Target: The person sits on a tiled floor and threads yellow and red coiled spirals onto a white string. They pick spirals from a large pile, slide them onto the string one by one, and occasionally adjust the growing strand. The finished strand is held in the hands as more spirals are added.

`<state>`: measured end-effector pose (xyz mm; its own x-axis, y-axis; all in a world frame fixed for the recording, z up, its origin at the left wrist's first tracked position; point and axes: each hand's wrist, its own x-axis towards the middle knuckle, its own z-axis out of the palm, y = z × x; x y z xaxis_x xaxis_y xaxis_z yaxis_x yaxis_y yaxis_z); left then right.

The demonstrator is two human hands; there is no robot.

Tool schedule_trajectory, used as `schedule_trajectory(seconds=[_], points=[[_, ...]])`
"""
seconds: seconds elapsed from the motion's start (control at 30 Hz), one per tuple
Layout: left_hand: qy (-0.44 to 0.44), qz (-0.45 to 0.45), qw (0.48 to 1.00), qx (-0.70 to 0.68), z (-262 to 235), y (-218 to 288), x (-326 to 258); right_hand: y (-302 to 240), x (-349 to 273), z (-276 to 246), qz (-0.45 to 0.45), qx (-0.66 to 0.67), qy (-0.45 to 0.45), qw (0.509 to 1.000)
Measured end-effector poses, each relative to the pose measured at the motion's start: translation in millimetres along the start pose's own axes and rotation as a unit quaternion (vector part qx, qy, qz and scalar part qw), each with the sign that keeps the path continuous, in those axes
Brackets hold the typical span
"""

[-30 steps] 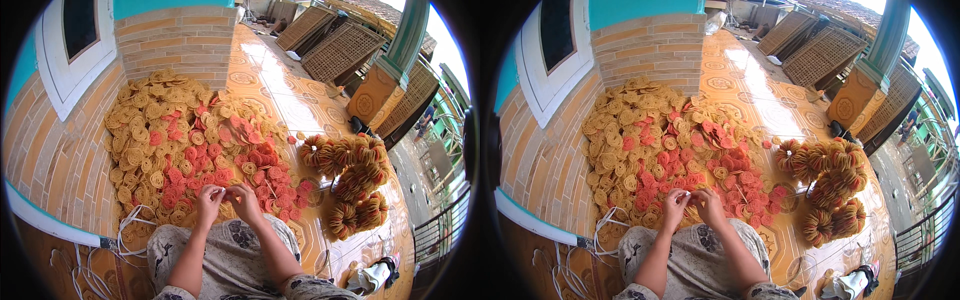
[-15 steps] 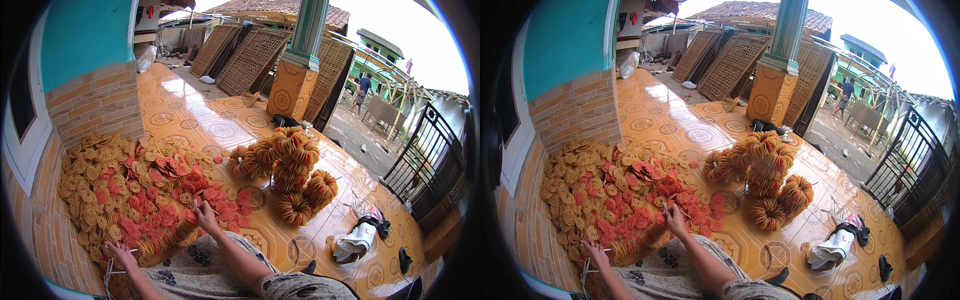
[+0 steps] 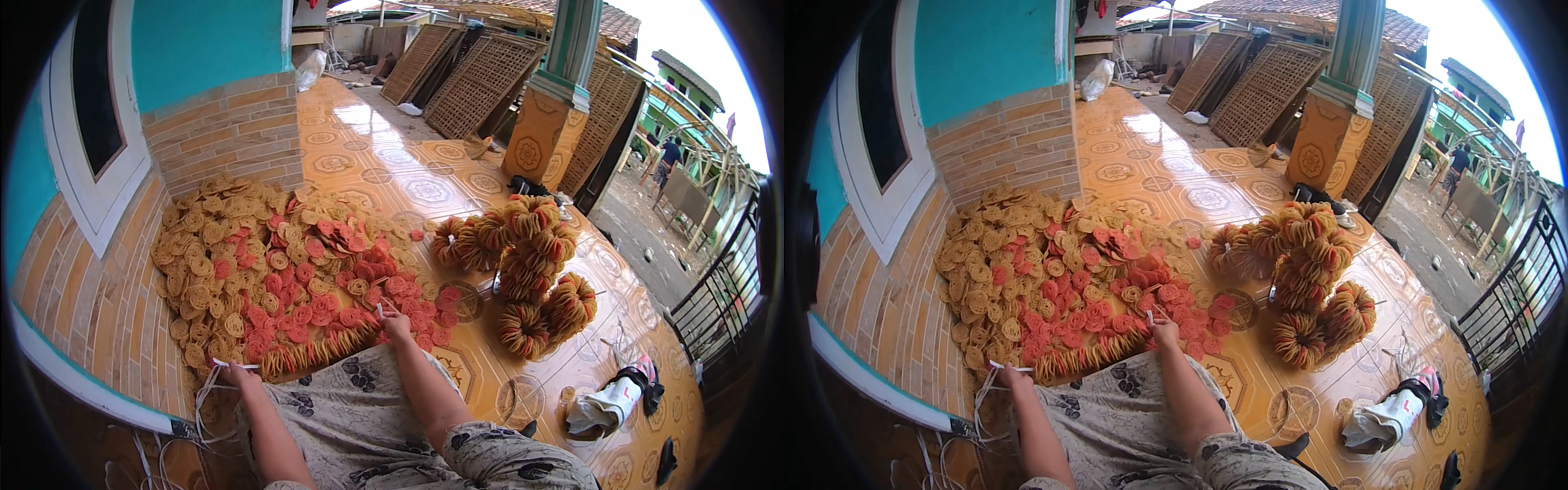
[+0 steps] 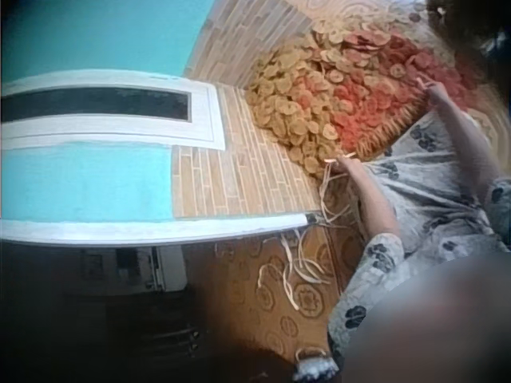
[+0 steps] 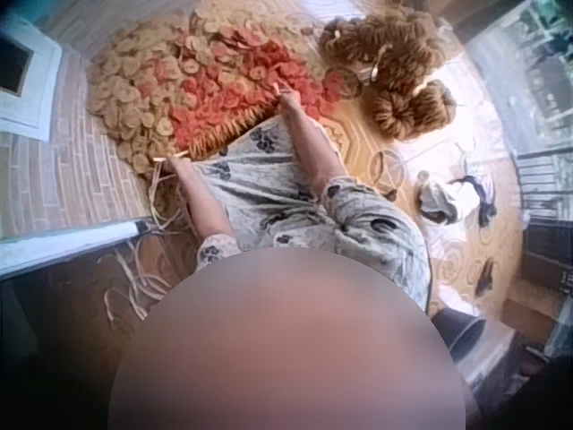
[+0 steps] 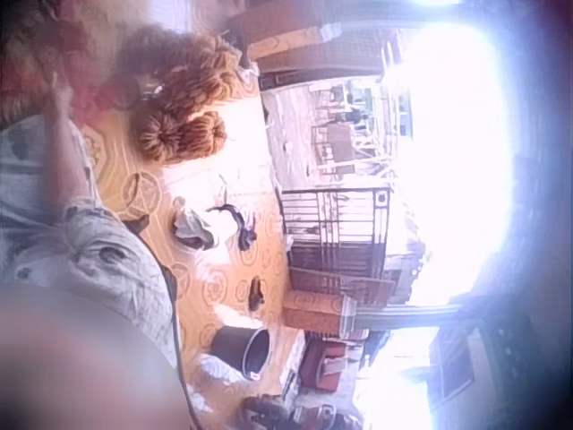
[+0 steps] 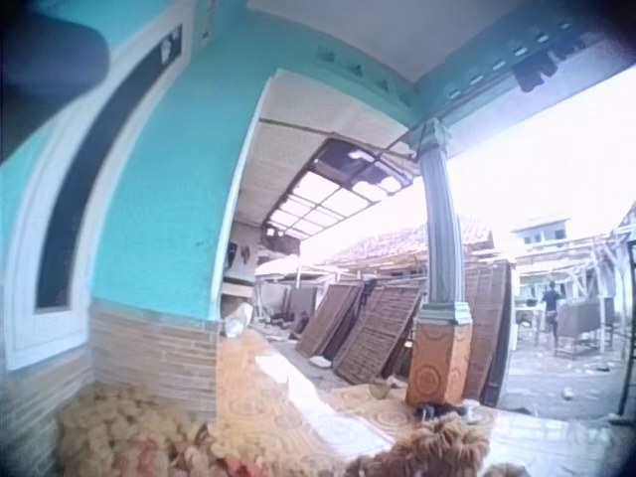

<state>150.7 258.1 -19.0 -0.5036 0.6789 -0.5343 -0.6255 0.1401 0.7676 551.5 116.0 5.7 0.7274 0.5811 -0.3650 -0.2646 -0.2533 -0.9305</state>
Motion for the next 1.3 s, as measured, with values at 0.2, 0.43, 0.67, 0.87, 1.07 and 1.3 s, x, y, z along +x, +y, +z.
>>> schedule_trajectory(seconds=[0.2, 0.43, 0.67, 0.87, 1.07, 1.3], points=[[-0.054, -0.049, 0.997, -0.035, 7.8, -5.6, -16.3, -3.9, -0.4, 0.2, -0.013, -0.031, -0.021, 0.999], [0.031, -0.056, 0.996, -0.064, 0.7, -3.0, -6.9, -49.4, -52.4, 11.9, -0.116, 0.009, -0.043, 0.992], [-0.079, -0.265, 0.953, -0.125, 12.5, 25.0, -25.5, -198.7, -211.2, -11.2, -0.355, 0.126, -0.270, 0.886], [-0.275, 0.032, 0.954, 0.118, 13.8, 12.4, -71.0, -180.4, -245.0, -108.1, -0.247, 0.207, -0.297, 0.899], [-0.365, -0.028, 0.874, 0.320, 24.1, -34.3, -44.9, -129.9, -244.8, -144.3, -0.185, 0.061, -0.194, 0.962], [-0.360, 0.063, 0.889, 0.276, 34.3, -24.1, -48.9, -132.5, -275.8, -168.0, -0.107, 0.193, -0.254, 0.942]])
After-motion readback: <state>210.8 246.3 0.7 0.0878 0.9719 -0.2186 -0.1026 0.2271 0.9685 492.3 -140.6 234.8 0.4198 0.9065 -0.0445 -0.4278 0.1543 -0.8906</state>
